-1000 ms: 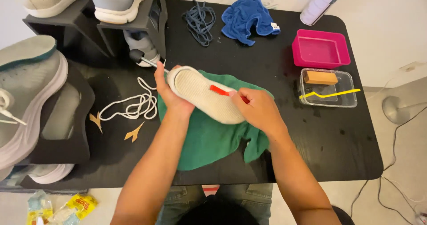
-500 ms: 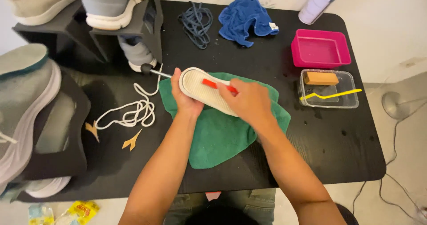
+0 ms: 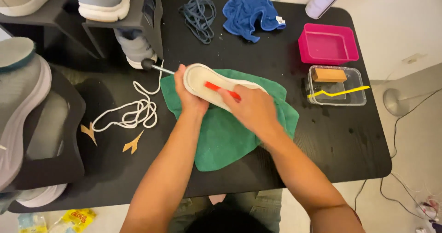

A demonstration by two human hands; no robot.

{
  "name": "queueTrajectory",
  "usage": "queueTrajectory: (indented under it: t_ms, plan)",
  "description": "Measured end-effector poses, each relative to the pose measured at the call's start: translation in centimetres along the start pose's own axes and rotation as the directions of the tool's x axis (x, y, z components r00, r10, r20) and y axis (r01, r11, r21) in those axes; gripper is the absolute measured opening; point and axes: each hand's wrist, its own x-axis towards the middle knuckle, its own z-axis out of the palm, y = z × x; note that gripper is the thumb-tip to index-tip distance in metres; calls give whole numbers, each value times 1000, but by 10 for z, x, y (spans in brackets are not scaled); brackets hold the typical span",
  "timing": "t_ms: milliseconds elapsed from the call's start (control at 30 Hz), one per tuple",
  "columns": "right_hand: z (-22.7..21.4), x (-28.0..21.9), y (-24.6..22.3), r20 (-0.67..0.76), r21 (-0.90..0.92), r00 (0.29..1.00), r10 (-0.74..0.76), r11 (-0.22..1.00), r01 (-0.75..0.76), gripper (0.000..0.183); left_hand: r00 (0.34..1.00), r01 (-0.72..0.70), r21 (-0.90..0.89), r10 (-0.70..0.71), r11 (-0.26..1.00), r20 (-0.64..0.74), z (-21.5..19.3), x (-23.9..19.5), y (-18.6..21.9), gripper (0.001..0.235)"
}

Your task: The person scrubs the white sole of a sneaker using a red brush and a yellow brush. They repeatedly dip the brushes into a container of liquid and scrub different areas of the sole while holding the shoe over a green towel.

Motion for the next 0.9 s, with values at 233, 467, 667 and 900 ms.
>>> queueTrajectory:
  t_ms: [233, 467, 667, 900]
  plan:
    - [2, -2, -11, 19, 59, 1000, -3, 998, 2, 59, 998, 50, -41, -52, 998, -45, 23, -22, 11, 26]
    - [11, -10, 13, 6, 71, 997, 83, 994, -83, 58, 997, 56, -35, -58, 998, -60, 21, -24, 11, 27]
    - [16, 10, -13, -48, 68, 999, -13, 998, 16, 60, 997, 33, -47, -36, 998, -65, 29, -26, 19, 31]
    - [7, -9, 37, 52, 128, 991, 119, 984, -125, 58, 997, 65, -30, -66, 997, -45, 24, -21, 19, 25]
